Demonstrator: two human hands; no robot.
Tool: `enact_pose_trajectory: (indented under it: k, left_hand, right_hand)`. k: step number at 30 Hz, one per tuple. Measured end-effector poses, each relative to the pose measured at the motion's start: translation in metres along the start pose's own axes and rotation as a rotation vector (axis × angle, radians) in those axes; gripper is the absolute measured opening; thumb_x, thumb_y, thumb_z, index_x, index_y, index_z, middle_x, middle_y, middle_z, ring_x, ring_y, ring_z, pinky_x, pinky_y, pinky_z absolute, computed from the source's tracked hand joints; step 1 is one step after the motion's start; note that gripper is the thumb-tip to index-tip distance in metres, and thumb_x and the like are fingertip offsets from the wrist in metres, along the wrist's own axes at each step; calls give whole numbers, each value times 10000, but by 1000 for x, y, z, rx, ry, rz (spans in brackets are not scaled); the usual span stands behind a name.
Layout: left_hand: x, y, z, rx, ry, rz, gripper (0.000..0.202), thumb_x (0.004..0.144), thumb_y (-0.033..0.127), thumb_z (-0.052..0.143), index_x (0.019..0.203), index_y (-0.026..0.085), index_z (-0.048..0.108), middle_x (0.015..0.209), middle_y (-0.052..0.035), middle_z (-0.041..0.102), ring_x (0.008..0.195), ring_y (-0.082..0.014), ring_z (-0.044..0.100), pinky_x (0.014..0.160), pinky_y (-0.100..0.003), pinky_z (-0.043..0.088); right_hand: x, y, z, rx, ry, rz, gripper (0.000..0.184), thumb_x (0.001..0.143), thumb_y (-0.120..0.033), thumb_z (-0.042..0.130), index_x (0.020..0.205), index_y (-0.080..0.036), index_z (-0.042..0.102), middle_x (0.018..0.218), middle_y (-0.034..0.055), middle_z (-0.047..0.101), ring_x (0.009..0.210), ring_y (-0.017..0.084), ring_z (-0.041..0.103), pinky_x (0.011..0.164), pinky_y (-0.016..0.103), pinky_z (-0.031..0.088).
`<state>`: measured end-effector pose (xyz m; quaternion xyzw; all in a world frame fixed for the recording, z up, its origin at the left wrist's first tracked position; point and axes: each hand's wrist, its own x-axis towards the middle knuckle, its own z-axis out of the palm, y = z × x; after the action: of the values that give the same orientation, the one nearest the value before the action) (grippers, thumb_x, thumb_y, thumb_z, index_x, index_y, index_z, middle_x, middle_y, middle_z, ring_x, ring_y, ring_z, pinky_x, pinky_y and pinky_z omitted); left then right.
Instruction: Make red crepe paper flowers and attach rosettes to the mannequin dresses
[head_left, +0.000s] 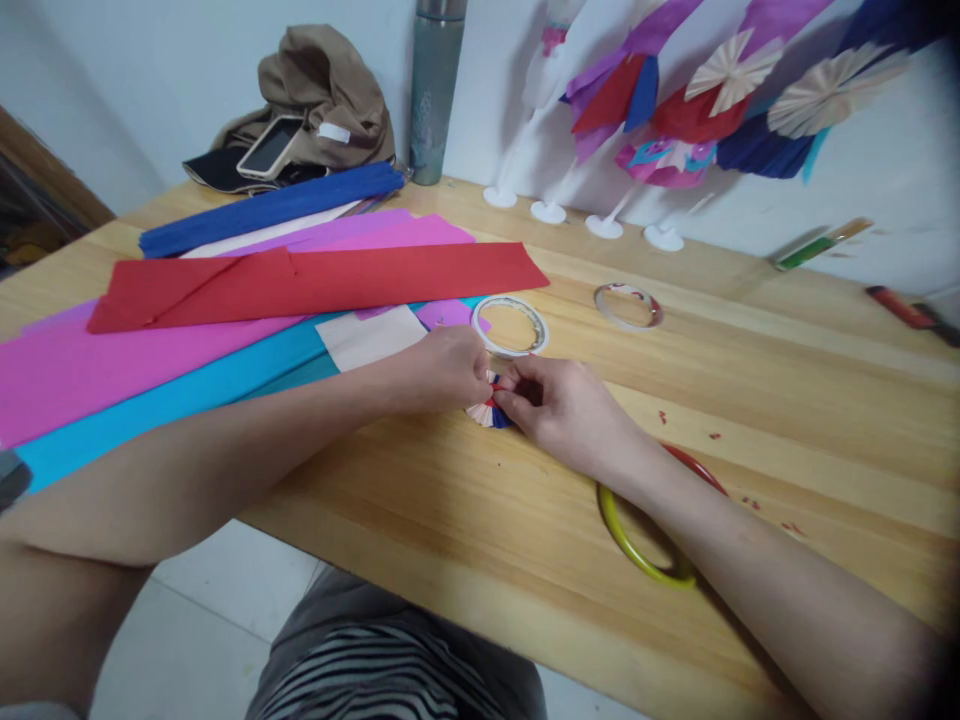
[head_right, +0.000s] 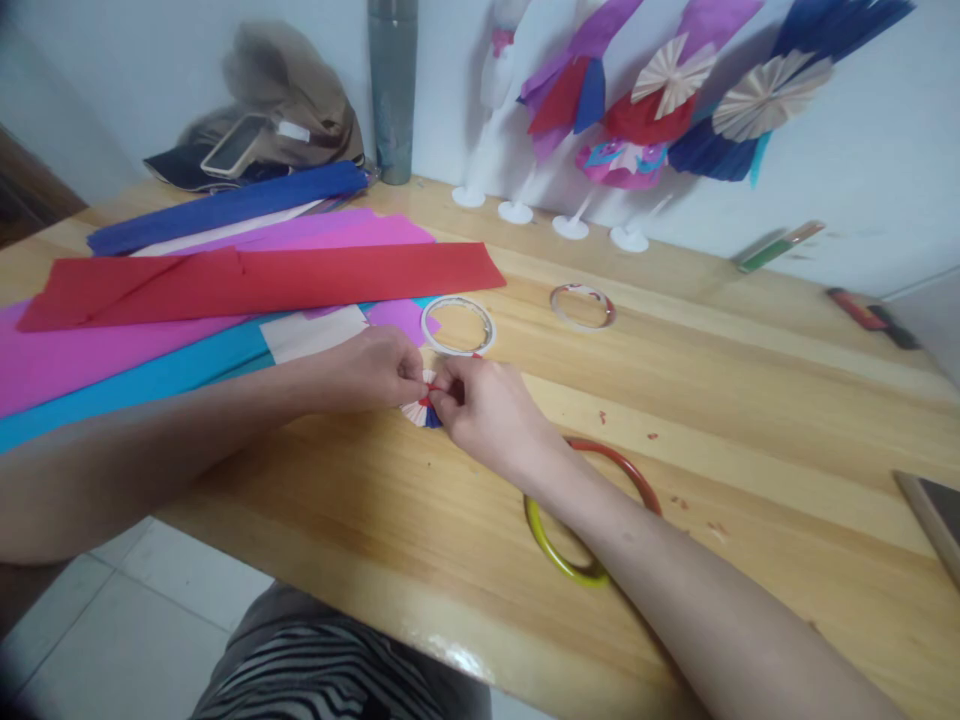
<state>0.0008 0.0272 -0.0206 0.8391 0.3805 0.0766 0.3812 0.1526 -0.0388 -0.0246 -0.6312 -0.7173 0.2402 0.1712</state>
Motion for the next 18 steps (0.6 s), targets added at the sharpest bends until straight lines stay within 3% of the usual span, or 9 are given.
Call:
enact_pose_trajectory:
  k: [7,11,14,18]
  left_hand:
    - [-1,1,1,30,0,13,371,675,130,568,386,170,338,387,65,184,445,-69,209,493,-284,141]
    - [0,2,1,27,2,-28,379,681,158,586,389,171,345,382,64,186,449,-74,224,501,-286,148]
    - [0,2,0,22,4,-7,367,667,147,575,384,169,342,408,64,172,459,-73,219,510,-297,138]
    - [0,1,1,15,-4,16,369,665,129,562,399,167,311,429,68,155,468,-66,202,515,-296,133]
  right_hand:
    - [2,11,-4,144,-72,26,82,765,-238,576,687,-213,587,609,30,628,543,171,538,496,290,382]
    - [-3,10,-12,128,5,7,38,761,-221,561,750,-224,598,616,31,636,514,175,519,493,308,386]
    - [-8,5,-18,91,52,-79,85,789,-231,542,752,-226,619,655,44,650,522,177,526,517,321,399]
    - [-9,4,-18,111,7,-194,162,817,-214,532,739,-217,674,780,79,695,630,199,605,573,329,455]
